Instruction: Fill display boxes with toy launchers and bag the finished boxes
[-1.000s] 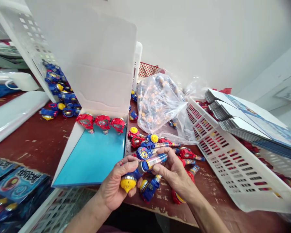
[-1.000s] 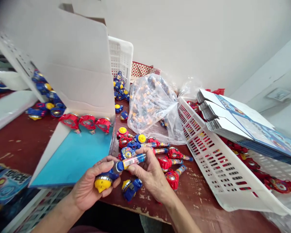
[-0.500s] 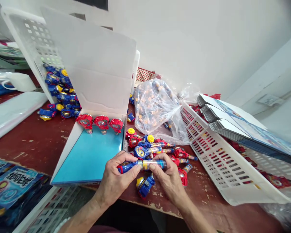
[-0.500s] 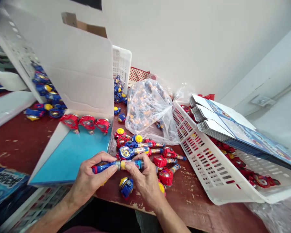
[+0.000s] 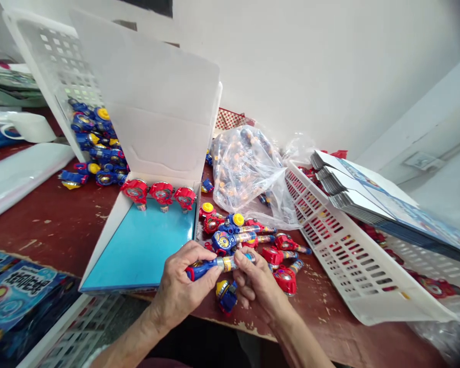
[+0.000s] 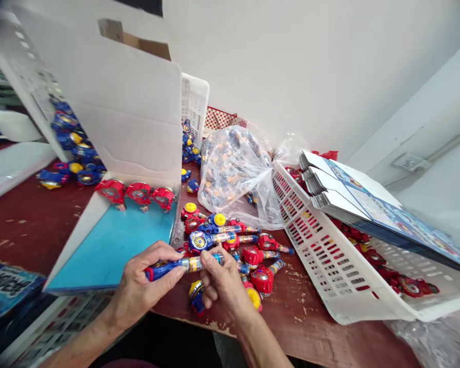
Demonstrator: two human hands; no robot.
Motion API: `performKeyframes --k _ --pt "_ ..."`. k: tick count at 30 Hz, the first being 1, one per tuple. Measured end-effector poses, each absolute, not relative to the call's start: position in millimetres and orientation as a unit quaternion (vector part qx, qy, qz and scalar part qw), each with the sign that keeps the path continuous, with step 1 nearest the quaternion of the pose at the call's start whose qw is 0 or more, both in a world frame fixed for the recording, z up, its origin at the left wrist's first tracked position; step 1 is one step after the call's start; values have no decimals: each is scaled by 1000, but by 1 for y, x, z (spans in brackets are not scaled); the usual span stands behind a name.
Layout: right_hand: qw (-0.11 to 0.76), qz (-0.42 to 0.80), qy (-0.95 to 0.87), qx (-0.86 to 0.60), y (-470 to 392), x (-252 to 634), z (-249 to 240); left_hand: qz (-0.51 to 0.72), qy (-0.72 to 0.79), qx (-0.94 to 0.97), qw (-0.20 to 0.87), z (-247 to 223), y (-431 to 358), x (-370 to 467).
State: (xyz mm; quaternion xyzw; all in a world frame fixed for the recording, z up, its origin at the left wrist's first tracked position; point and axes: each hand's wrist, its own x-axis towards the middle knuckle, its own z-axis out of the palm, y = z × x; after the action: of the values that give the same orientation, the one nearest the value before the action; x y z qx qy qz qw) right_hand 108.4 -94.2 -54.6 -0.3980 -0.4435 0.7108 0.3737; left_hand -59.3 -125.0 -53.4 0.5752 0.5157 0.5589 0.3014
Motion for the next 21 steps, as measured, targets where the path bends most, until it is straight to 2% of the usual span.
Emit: performKeyframes --k 2,3,5,8,10,12,13,16,18,19,21 --pt "325 682 -509 -413 -90 113 -52 528 515 551 391 -55 -122 -67" --pt "319 625 -573 -423 -89 115 -49 514 517 523 441 -57 -120 -71" --pt "330 428 -729 -420 -87 119 -40 501 518 460 518 -59 -119 -78" --pt "310 104 -885 -333 -87 120 -30 508 503 369 594 -60 -120 -79" --pt "259 7 -919 -299 -86 119 -28 512 498 341 611 -59 -121 -78" --pt "221 18 -926 -305 -83 118 -27 519 513 401 554 -56 -121 -77" --pt "207 67 -924 -315 -81 118 -27 525 516 458 499 -54 -121 -77" --pt "155 332 -863 -347 -75 120 -25 526 473 609 359 -48 -120 -81" --pt "113 494 -783 -361 -73 122 -24 510 451 650 337 -45 -118 -85" --pt "104 537 -754 -364 -73 122 -23 498 451 660 335 -44 -117 -88" --pt "127 528 -753 -371 -77 122 -23 483 462 666 332 -43 -116 -93"
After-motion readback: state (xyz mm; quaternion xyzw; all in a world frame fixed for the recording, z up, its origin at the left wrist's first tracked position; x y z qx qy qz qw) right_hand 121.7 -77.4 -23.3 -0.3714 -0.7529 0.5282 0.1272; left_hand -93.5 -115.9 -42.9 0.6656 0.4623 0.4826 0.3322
